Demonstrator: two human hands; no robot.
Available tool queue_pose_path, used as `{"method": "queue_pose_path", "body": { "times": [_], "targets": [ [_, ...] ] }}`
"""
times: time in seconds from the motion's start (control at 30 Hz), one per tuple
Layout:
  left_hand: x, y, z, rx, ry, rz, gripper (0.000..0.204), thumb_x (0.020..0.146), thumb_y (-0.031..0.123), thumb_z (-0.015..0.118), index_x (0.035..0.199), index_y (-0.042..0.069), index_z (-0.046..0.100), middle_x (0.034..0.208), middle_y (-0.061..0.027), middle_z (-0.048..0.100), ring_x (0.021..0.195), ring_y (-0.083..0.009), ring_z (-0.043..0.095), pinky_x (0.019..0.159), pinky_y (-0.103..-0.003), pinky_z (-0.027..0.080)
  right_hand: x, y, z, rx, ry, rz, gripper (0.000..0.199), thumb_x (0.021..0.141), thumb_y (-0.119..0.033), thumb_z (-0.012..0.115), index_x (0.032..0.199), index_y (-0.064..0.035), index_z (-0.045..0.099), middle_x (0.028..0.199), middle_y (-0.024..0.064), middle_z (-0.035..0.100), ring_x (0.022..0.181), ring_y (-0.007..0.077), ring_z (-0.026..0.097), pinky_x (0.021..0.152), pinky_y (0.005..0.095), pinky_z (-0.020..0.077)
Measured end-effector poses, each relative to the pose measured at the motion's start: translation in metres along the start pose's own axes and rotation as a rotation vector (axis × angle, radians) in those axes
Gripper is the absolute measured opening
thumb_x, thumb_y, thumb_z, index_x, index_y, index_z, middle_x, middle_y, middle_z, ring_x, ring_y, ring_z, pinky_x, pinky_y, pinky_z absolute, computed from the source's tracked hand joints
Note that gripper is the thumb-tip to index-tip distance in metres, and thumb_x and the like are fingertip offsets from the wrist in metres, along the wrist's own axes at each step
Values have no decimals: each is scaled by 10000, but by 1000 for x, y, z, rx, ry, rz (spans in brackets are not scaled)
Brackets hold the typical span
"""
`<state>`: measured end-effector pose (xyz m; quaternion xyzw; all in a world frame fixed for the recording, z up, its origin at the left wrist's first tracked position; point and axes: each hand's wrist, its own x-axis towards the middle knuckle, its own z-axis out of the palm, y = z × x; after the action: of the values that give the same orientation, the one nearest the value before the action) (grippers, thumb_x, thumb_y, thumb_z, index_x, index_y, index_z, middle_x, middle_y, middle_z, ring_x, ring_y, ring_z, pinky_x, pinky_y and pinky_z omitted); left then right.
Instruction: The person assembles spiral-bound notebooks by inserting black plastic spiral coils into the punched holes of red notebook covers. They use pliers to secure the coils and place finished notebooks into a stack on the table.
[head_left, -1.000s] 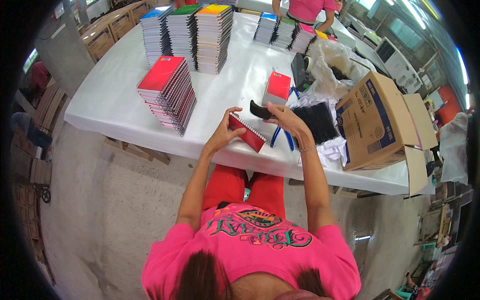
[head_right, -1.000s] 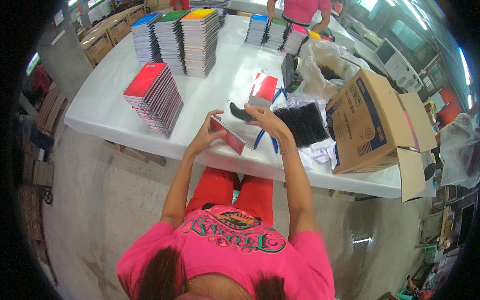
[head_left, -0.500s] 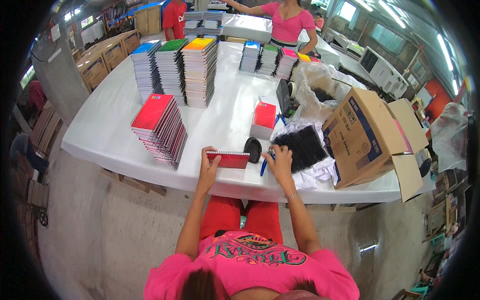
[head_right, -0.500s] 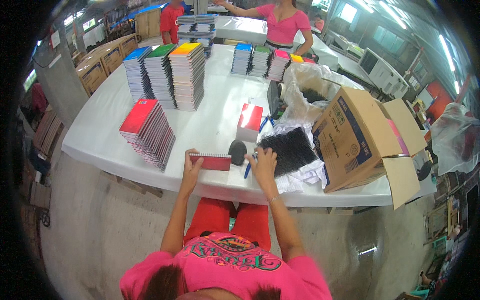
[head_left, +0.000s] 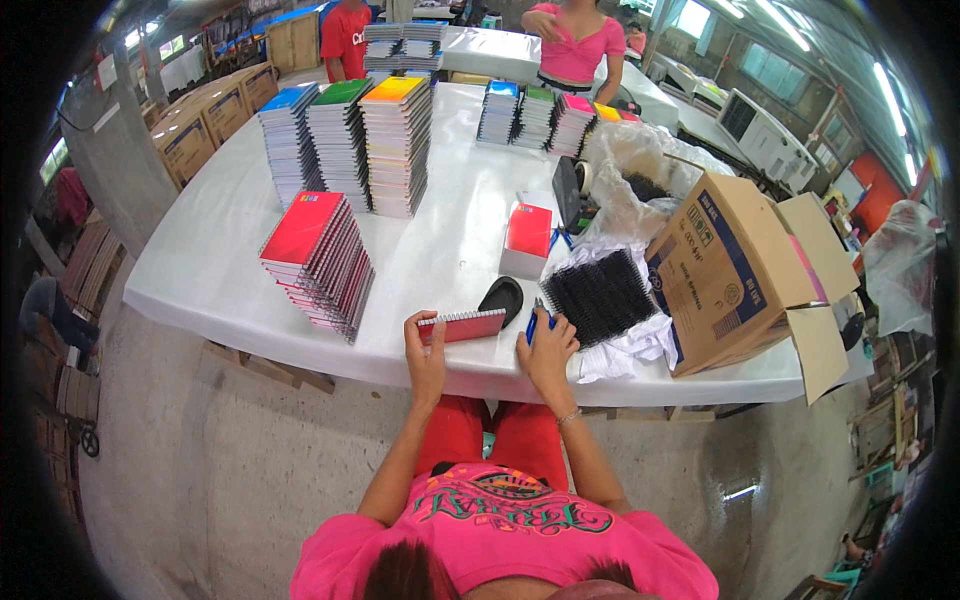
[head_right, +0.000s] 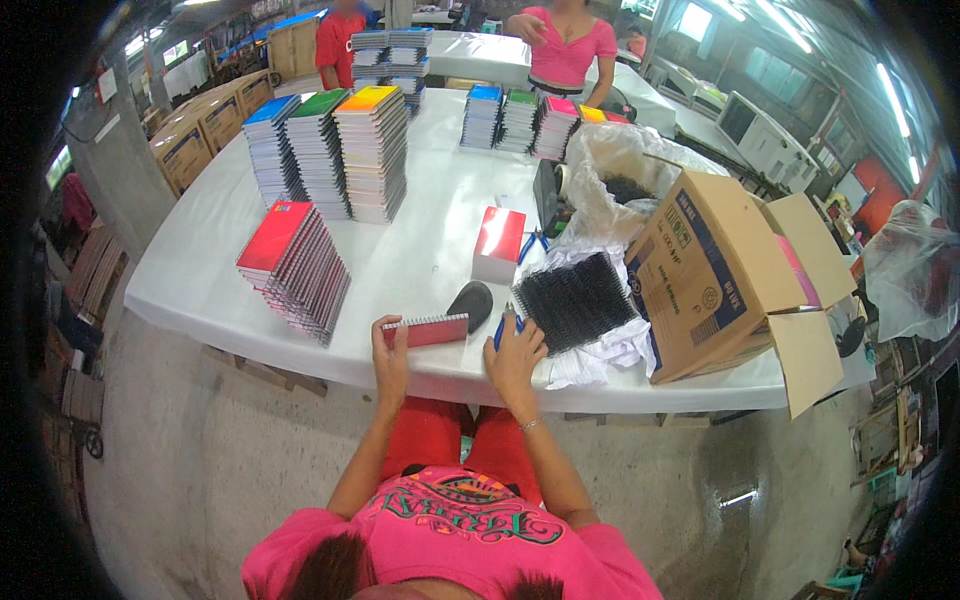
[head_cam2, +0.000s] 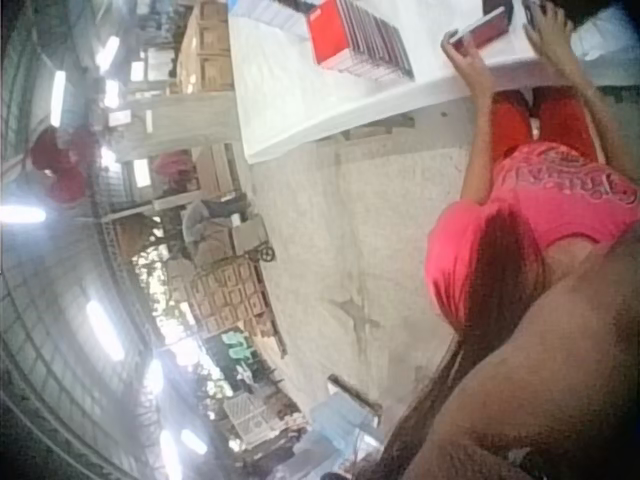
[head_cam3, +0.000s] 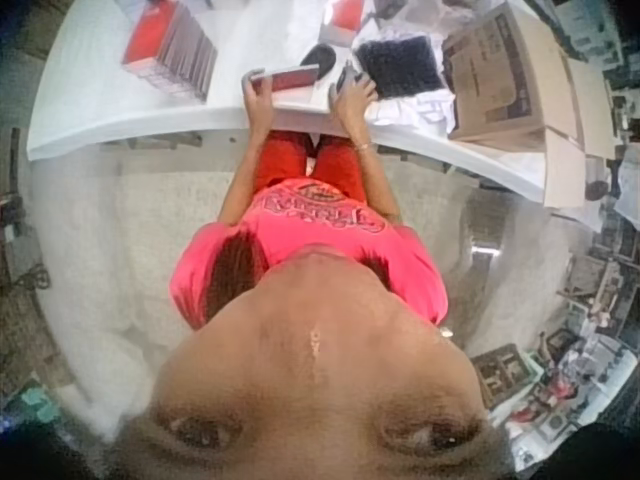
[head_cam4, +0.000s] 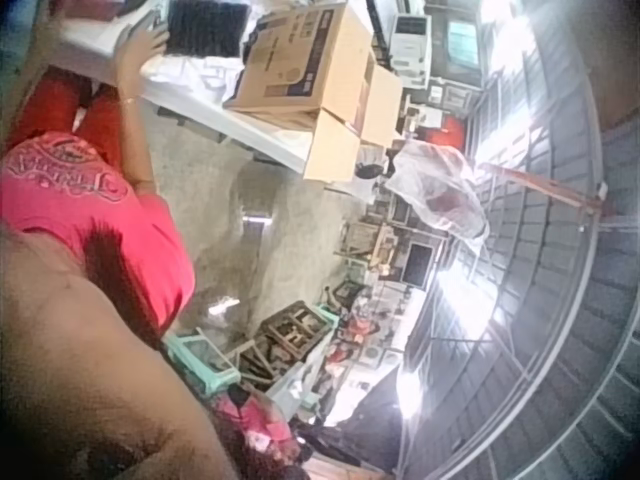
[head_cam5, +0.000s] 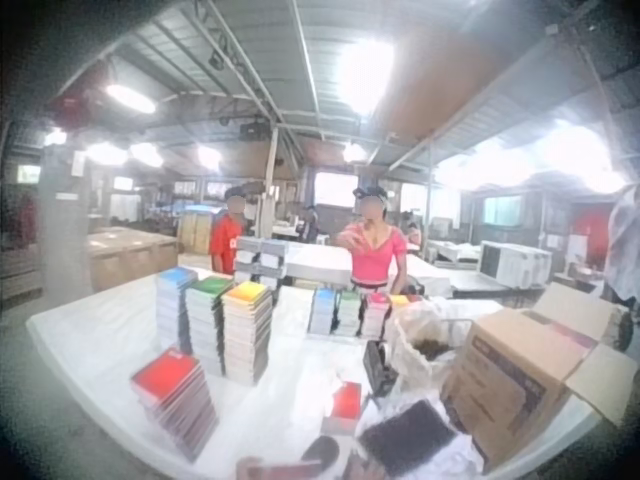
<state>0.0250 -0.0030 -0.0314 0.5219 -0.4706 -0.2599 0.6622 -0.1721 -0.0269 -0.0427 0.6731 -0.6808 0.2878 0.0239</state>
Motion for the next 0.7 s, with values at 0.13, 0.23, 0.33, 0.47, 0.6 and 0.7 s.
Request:
{"method": "queue_pose_path", "body": {
  "times": [0.13, 0.23, 0.33, 0.47, 0.6, 0.7],
  "targets": [
    [7, 5, -8, 1, -50, -99, 205, 975, 176, 626, 1057, -12, 625, 1029, -89, 622, 963, -179, 570, 899, -300, 445, 13, 6, -20, 155, -108, 111, 635, 775, -266, 704, 1359, -127, 495, 1246, 195, 478, 1178, 395, 413, 962, 567, 315],
    [14, 2, -15, -45, -62, -77, 196, 955, 168, 655, 1051, -4, 661, 995, -74, 643, 925, -166, 587, 894, -307, 460, 17, 5, -35, 263, -65, 166, 637, 780, -254, 699, 1375, -146, 500, 1252, 191, 489, 1174, 382, 433, 977, 538, 338],
    [19, 11, -16, -81, -105, -158, 205, 937, 153, 678, 1082, 9, 680, 1007, -64, 666, 928, -153, 603, 851, -303, 493, 23, 21, -46, 578, 22, 187, 597, 815, -263, 692, 1374, -139, 525, 1242, 168, 521, 1139, 316, 479, 986, 465, 373],
    [24, -1, -26, -47, -146, -112, 215, 925, 130, 690, 1112, 23, 697, 1037, -52, 690, 938, -127, 622, 736, -266, 539, 20, 11, -87, 1739, -216, 611, 483, 917, -308, 633, 1332, -68, 574, 1191, 105, 583, 1048, 195, 546, 898, 371, 476],
    [24, 9, -25, -128, -170, -153, 217, 918, 105, 695, 1123, 32, 708, 1021, -57, 695, 912, -109, 629, 697, -247, 560, 14, 19, -97, 2270, -470, 691, 490, 926, -329, 604, 1294, -9, 555, 1214, 145, 591, 1042, 320, 559, 905, 470, 477],
    [24, 17, -27, -118, -184, -153, 222, 915, 102, 700, 1128, 40, 714, 992, -59, 701, 876, -110, 642, 720, -252, 568, 8, 20, -90, 2345, -518, 702, 502, 930, -327, 583, 1317, -11, 536, 1228, 157, 587, 1042, 367, 556, 920, 499, 464]
  ]
}}
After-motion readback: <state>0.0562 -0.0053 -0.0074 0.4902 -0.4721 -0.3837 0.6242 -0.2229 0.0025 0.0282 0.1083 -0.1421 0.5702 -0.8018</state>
